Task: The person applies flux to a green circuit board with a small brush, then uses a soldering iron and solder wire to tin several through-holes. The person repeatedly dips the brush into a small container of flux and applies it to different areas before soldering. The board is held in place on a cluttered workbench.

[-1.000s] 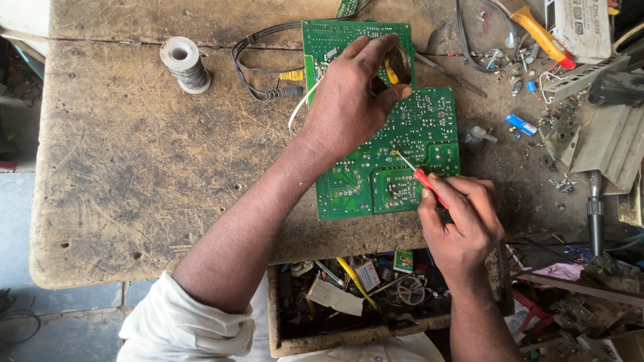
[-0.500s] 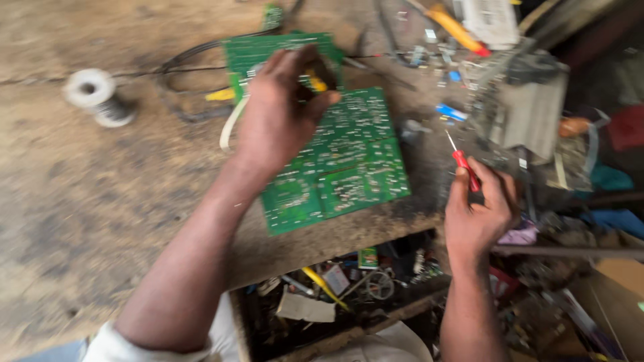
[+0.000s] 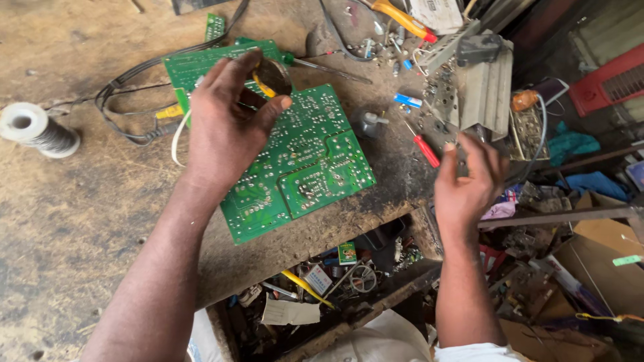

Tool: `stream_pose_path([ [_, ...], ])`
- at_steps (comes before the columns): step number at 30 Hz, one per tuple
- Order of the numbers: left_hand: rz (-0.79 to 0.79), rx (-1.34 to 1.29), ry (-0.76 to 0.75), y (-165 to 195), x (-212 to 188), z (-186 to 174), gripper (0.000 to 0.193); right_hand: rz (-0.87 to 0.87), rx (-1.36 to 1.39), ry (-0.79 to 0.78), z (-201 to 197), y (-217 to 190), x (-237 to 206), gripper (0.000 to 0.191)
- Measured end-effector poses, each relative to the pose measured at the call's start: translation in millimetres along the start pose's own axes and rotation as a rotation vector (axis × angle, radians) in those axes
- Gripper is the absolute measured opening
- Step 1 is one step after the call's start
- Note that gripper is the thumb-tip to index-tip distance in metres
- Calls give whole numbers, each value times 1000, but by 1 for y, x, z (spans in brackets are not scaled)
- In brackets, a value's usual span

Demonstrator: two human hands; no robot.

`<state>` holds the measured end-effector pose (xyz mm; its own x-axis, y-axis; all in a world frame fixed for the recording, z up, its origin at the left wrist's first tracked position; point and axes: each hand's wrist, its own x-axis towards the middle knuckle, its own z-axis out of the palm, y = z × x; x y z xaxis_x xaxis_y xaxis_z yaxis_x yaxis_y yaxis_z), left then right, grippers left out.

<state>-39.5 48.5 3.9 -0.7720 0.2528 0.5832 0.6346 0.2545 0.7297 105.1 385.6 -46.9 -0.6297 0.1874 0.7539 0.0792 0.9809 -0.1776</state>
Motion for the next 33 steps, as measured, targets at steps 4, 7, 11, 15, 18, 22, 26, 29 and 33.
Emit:
stream_pose_path([
  [4, 5, -39, -32, 4, -3, 1, 58, 229, 264, -13, -20, -11, 5, 23],
  [7, 33, -100, -95, 9, -4, 3, 58, 210, 378, -76, -27, -34, 3, 32],
  [11, 24, -161, -152, 15, -2, 3, 57, -23, 104, -85, -26, -44, 12, 37],
  [15, -8, -118, -145, 19, -1, 1, 59, 91, -79, -329, -9, -25, 17, 29],
  [18, -41, -154, -148, 21, 0, -1, 58, 22, -122, -290, 0, -11, 4, 21],
  [22, -28, -127, -158, 22, -1, -1, 57, 92, -70, -222, 7, -7, -15, 16],
  [26, 0, -72, -170, 22, -3, 0, 58, 83, 33, -237, 10, -26, -22, 20],
  [29, -29, -114, -199, 21, -4, 3, 57, 8, 39, -118, -4, -49, -20, 25],
  [33, 39, -194, -259, 24, -5, 8, 51, 33, 375, -146, -30, -88, -11, 33],
])
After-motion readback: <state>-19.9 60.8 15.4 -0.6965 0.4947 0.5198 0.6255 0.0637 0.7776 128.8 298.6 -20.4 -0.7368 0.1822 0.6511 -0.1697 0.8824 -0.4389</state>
